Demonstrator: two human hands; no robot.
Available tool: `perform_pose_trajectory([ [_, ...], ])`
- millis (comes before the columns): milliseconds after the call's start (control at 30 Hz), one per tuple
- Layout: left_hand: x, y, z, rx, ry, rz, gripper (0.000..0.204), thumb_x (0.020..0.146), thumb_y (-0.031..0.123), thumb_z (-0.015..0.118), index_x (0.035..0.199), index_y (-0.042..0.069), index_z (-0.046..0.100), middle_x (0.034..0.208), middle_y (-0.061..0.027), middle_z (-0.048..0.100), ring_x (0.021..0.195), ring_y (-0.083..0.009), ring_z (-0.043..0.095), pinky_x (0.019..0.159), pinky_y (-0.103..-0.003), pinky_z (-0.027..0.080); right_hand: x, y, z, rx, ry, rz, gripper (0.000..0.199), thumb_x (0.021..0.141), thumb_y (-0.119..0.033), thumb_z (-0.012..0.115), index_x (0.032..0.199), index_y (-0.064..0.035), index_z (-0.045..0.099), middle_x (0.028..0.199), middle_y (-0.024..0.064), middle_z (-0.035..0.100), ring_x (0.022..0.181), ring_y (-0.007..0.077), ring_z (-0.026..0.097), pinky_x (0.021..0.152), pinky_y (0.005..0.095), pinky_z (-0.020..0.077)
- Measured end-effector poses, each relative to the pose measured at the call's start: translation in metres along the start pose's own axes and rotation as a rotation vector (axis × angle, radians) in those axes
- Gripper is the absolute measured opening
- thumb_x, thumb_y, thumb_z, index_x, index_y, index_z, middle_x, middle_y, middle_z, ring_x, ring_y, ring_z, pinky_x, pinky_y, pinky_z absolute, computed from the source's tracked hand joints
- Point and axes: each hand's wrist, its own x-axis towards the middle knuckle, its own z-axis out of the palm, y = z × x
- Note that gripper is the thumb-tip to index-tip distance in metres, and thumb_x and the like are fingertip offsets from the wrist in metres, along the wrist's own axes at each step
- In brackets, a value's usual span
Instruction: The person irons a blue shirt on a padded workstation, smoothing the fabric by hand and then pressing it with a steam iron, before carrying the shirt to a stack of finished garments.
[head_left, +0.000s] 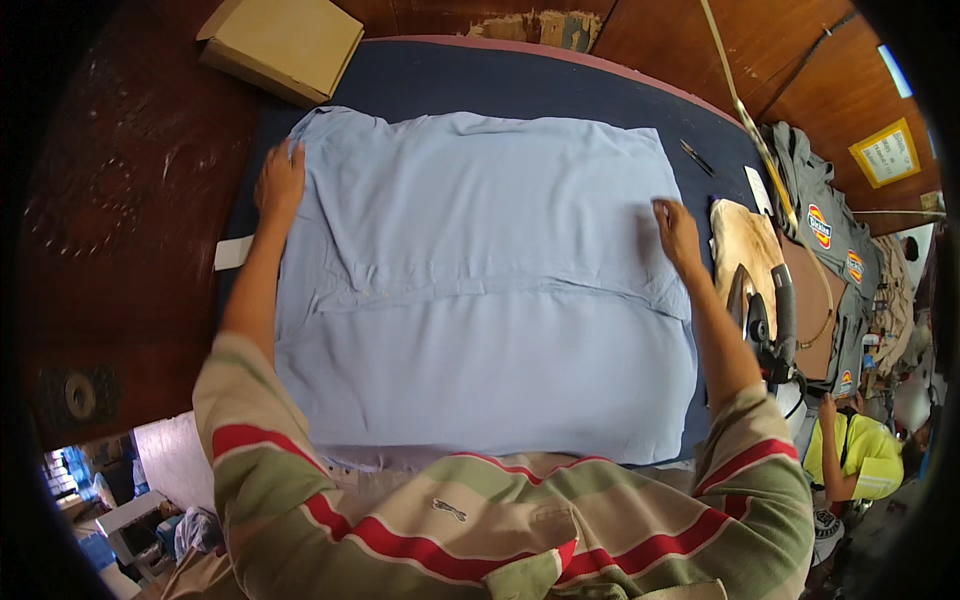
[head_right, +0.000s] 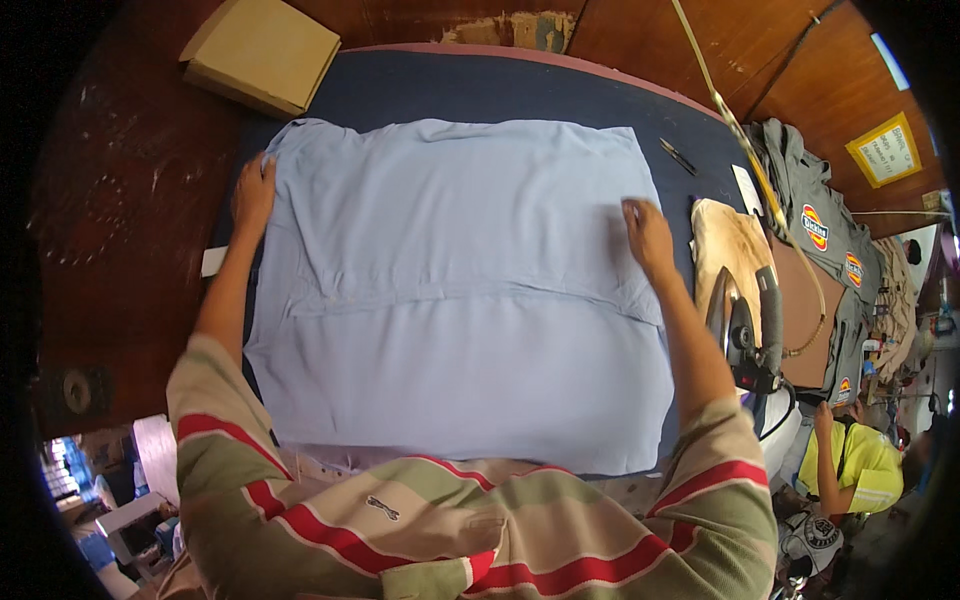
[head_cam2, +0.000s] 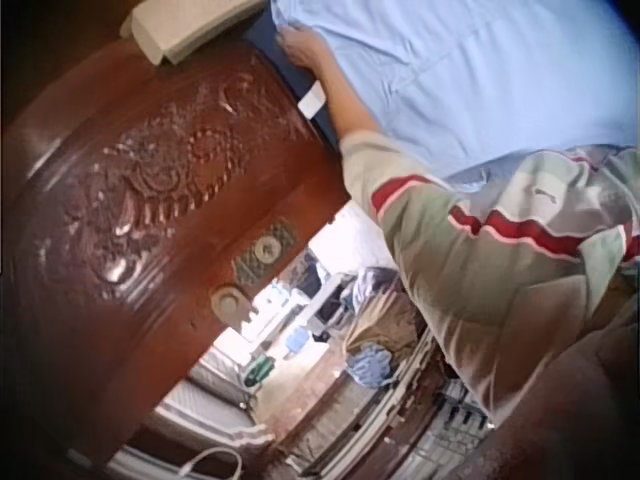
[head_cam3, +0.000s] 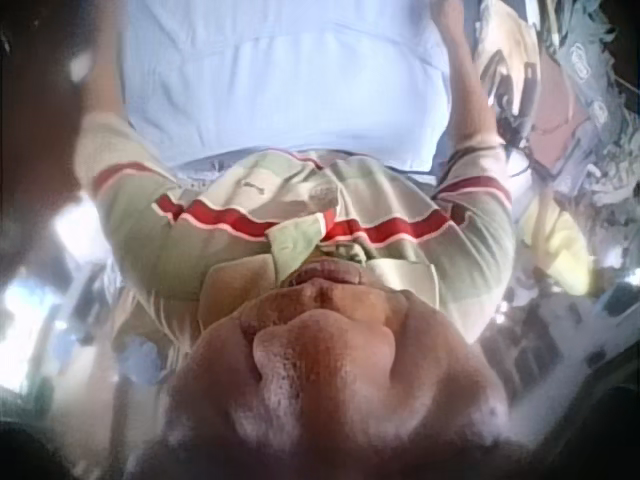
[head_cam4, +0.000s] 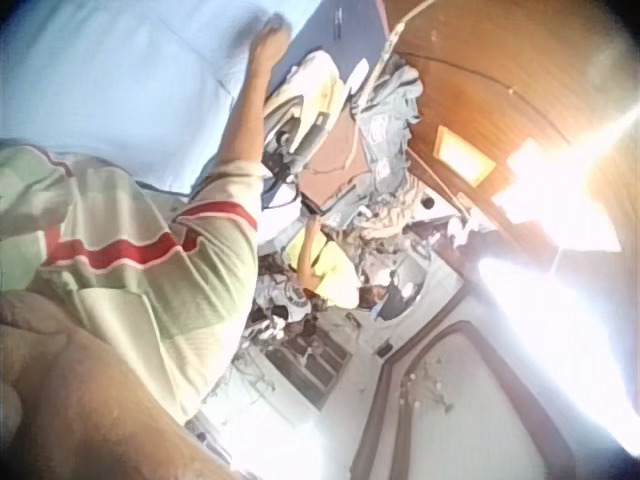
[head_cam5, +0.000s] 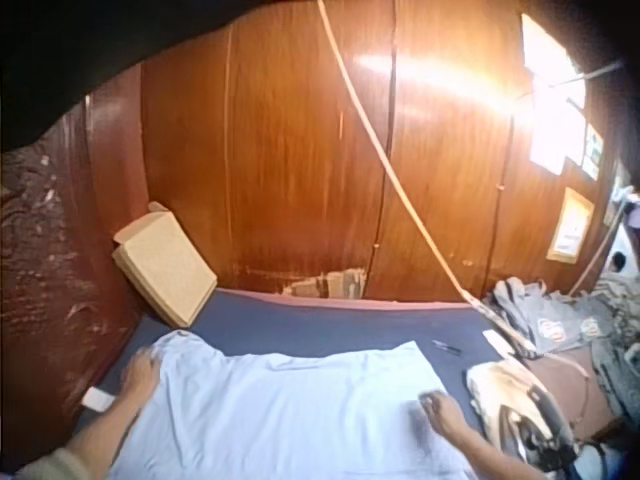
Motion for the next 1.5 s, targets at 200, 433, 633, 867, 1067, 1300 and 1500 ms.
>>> perform_pose_trajectory([
  [200, 0.09, 0.023, 0.056, 0.118, -0.295, -0.381, 0.06, 0.084, 0.049, 0.048, 0.126, 0.006, 0.049, 0.125, -0.0175, 0.052, 0.116, -0.0341, 0.049, 0.094, -0.044, 0.04, 0.128, 0.024, 0.042, -0.13, 0.122, -0.131, 0.026, 0.087, -0.017, 0.051, 0.11, -0.0067, 0.058, 0.116, 0.0147, 0.055, 0.105, 0.0336, 0.053, 0.088, 0.0386, 0.0425],
  [433, 0.042, 0.005, 0.069, -0.03, 0.111, 0.277, 0.042, 0.077, 0.022, 0.062, 0.113, 0.003, 0.055, 0.113, -0.0199, 0.057, 0.104, -0.0366, 0.055, 0.088, -0.043, 0.043, 0.161, 0.03, 0.05, -0.21, -0.248, -0.051, 0.033, 0.084, -0.011, 0.05, 0.116, -0.01, 0.051, 0.119, 0.0151, 0.053, 0.103, 0.0358, 0.054, 0.09, 0.0405, 0.0431],
  [633, 0.047, 0.004, 0.091, 0.327, -0.137, -0.098, 0.033, 0.085, 0.025, 0.05, 0.108, 0.004, 0.06, 0.11, -0.0182, 0.059, 0.103, -0.0357, 0.055, 0.09, -0.048, 0.039, 0.15, 0.034, 0.039, -0.136, -0.037, -0.148, 0.03, 0.081, -0.012, 0.052, 0.111, -0.0093, 0.052, 0.114, 0.0174, 0.053, 0.095, 0.0374, 0.055, 0.084, 0.044, 0.0438],
  [867, 0.061, -0.018, 0.088, 0.028, -0.128, -0.21, 0.047, 0.084, 0.037, 0.049, 0.125, 0.013, 0.049, 0.125, -0.0132, 0.05, 0.117, -0.0332, 0.046, 0.094, -0.049, 0.037, 0.148, 0.104, 0.008, -0.63, 0.031, 0.229, 0.035, 0.085, -0.015, 0.046, 0.12, -0.0133, 0.048, 0.117, 0.0136, 0.054, 0.107, 0.0341, 0.052, 0.088, 0.0453, 0.0445],
  [1067, 0.035, 0.006, 0.072, 0.054, 0.133, -0.14, 0.029, 0.081, 0.026, 0.055, 0.103, 0.008, 0.057, 0.113, -0.0108, 0.057, 0.098, -0.0316, 0.056, 0.083, -0.042, 0.042, 0.144, 0.143, 0.008, -0.655, 0.026, 0.239, 0.032, 0.089, -0.019, 0.043, 0.12, -0.0138, 0.047, 0.114, 0.0146, 0.055, 0.102, 0.0343, 0.055, 0.084, 0.0459, 0.0459],
  [1300, 0.056, 0.083, 0.082, 0.022, 0.085, 0.726, 0.041, 0.077, 0.007, 0.054, 0.118, 0.01, 0.054, 0.123, -0.0095, 0.053, 0.107, -0.0279, 0.054, 0.093, -0.041, 0.037, 0.169, 0.101, 0.025, -0.363, 0.245, -0.137, 0.033, 0.09, -0.029, 0.049, 0.118, -0.0108, 0.05, 0.11, 0.0162, 0.056, 0.105, 0.0359, 0.053, 0.087, 0.0445, 0.0438],
  [1500, 0.097, 0.125, 0.09, 0.36, -0.494, 0.595, 0.037, 0.081, 0.013, 0.053, 0.119, 0.016, 0.055, 0.125, -0.0043, 0.053, 0.109, -0.0248, 0.054, 0.096, -0.046, 0.035, 0.188, 0.086, 0.049, -0.171, -0.1, 0.114, 0.028, 0.09, -0.029, 0.049, 0.098, -0.0033, 0.056, 0.099, 0.0173, 0.058, 0.098, 0.0362, 0.053, 0.083, 0.0441, 0.0426],
])
